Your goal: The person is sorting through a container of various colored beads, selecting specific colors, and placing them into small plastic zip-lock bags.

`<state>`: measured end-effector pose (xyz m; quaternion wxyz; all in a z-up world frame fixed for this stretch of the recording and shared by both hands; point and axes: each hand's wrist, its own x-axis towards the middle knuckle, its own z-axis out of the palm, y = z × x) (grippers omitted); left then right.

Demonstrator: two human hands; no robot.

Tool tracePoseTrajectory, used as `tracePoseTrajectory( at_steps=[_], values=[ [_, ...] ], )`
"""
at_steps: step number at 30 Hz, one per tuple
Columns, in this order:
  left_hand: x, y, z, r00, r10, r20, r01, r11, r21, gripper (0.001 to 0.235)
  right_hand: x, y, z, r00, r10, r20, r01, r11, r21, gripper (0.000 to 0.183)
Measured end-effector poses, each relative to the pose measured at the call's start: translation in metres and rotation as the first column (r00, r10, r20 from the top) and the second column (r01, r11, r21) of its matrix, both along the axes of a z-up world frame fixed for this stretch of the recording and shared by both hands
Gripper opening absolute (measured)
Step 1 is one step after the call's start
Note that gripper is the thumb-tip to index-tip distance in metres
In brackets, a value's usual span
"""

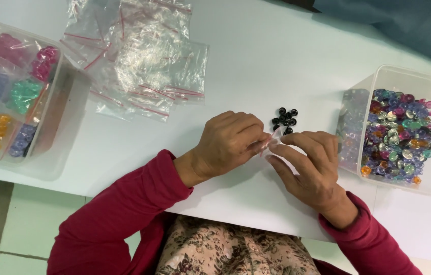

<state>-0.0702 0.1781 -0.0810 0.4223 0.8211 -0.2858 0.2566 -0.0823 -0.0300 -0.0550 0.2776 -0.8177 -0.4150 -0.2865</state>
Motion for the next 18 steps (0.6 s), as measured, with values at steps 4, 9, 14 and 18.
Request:
tracePoseTrajectory(
  at_steps=[4, 9, 14, 18],
  values=[
    [0.002, 0.0, -0.005, 1.0, 0.02, 0.023, -0.02, 1.0, 0.008, 0.021, 0.001, 0.0, 0.001, 1.0, 0.01, -0.007, -0.01, 1.0, 0.011, 0.019],
    [0.001, 0.0, -0.001, 1.0, 0.004, 0.007, -0.004, 1.0, -0.021, 0.022, 0.003, 0.004, 0.007, 0.999, -0.01, 0.04, 0.012, 0.999, -0.03, 0.013],
    [-0.004, -0.003, 0.0, 0.997, 0.027, 0.066, -0.029, 0.999, 0.036, 0.023, -0.001, 0.009, 0.018, 0.999, 0.017, 0.029, -0.016, 0.999, -0.05, 0.016],
    [-0.009, -0.006, -0.007, 0.98, 0.067, 0.185, -0.092, 0.987, 0.129, 0.024, -0.009, 0.015, 0.022, 0.999, 0.003, -0.035, -0.004, 1.0, -0.008, 0.017]
  ],
)
